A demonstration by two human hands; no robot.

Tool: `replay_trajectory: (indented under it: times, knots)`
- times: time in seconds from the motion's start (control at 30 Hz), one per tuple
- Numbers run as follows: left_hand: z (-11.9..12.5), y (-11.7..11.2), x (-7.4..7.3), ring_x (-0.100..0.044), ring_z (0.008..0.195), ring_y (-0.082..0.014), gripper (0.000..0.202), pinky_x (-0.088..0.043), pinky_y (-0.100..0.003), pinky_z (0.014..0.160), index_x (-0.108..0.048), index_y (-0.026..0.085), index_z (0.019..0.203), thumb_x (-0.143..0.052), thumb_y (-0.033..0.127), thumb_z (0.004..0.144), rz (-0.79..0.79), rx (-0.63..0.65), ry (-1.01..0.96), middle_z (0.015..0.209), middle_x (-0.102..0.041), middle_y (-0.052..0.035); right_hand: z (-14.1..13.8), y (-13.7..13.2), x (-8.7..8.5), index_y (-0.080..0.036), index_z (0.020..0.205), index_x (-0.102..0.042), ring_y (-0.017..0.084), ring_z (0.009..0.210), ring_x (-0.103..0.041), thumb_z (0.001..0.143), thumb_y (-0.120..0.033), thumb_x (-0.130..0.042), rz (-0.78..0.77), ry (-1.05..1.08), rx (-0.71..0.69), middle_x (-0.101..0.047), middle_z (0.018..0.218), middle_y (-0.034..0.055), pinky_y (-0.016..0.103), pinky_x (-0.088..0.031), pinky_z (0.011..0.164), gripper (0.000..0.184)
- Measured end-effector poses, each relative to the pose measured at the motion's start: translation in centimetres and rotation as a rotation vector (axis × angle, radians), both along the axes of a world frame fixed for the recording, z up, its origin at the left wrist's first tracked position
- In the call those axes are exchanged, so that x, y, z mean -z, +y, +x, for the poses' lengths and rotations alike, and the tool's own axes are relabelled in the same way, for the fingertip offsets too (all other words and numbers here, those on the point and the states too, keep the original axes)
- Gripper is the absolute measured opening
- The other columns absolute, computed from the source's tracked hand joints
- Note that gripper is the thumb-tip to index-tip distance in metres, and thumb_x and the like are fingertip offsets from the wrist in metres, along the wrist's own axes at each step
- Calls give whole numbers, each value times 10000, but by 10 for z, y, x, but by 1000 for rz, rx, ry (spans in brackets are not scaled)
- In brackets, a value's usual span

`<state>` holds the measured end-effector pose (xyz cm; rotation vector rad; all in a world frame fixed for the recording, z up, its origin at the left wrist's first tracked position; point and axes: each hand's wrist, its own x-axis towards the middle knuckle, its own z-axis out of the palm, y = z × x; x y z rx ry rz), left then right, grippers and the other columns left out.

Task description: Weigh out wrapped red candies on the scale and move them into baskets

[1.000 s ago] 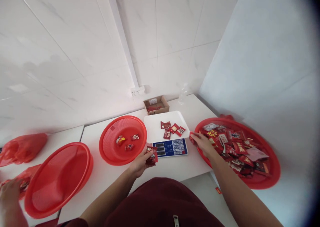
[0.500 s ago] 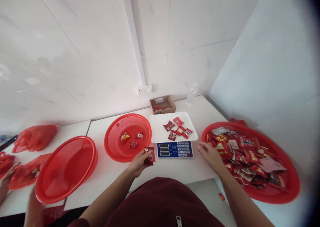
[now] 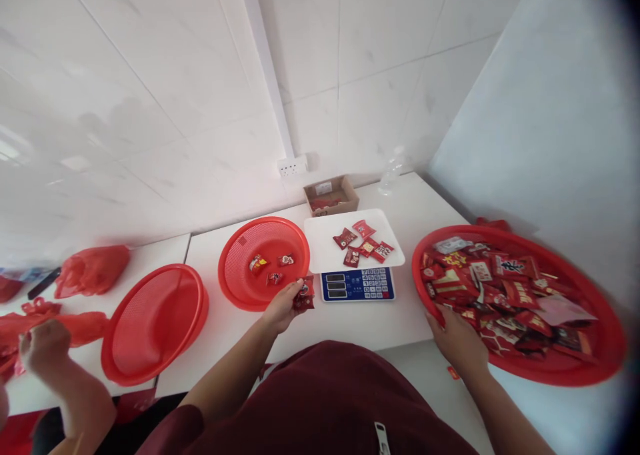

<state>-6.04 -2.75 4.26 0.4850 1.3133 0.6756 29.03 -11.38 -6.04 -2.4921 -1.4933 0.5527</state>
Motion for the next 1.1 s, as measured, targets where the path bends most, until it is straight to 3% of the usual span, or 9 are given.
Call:
replay_trajectory:
  times: [0.2,0.43,0.57,0.7,1.03,1.1]
  knots:
    - [3,-4,1,-604,618,-104,169,-516,-257,657,-584,151,965,-607,252,832,8,9,-82,793,-646,-29,-2,-2,-1,-111,1250,-524,310,1076,-580,884,-414,-286,26,-82,-51,-614,1201,190,436,-455,873,532]
    - [-2,-4,-10,-653,734,-158,169,-544,-327,760,-572,113,963,-489,109,816,-148,-117,-291,850,-666,-81,-5,-2,-8,-112,1262,-520,315,1077,-584,888,-409,-276,-8,-99,-52,-603,1224,196,437,-475,842,536]
    - [-3,-1,-10,-634,644,-131,149,-530,-254,615,-576,122,938,-520,246,876,-177,-126,-357,795,-652,-63,-6,-2,-8,-118,1275,-510,311,1082,-583,886,-400,-283,-22,-102,-37,-602,1221,194,434,-477,843,531]
    - [-4,0,-7,-574,510,-92,251,-422,-172,452,-576,163,908,-567,411,869,-148,-107,-392,655,-589,-1,-6,-2,-7,-113,1264,-518,309,1062,-590,888,-383,-280,-2,-121,-51,-609,1207,194,436,-478,836,521]
    - [-2,-3,-9,-382,361,-56,419,-238,-149,351,-520,173,726,-577,581,804,-31,-71,-337,459,-433,63,0,-3,5,-113,1230,-546,331,1051,-593,859,-399,-329,53,-68,-27,-620,1182,206,474,-482,831,516]
    - [0,-4,-10,-349,354,-50,457,-208,-152,349,-503,176,699,-597,619,763,-14,-47,-288,449,-406,72,0,-2,6,-98,1208,-558,336,1049,-589,844,-396,-352,129,-45,-10,-629,1152,218,488,-472,858,513]
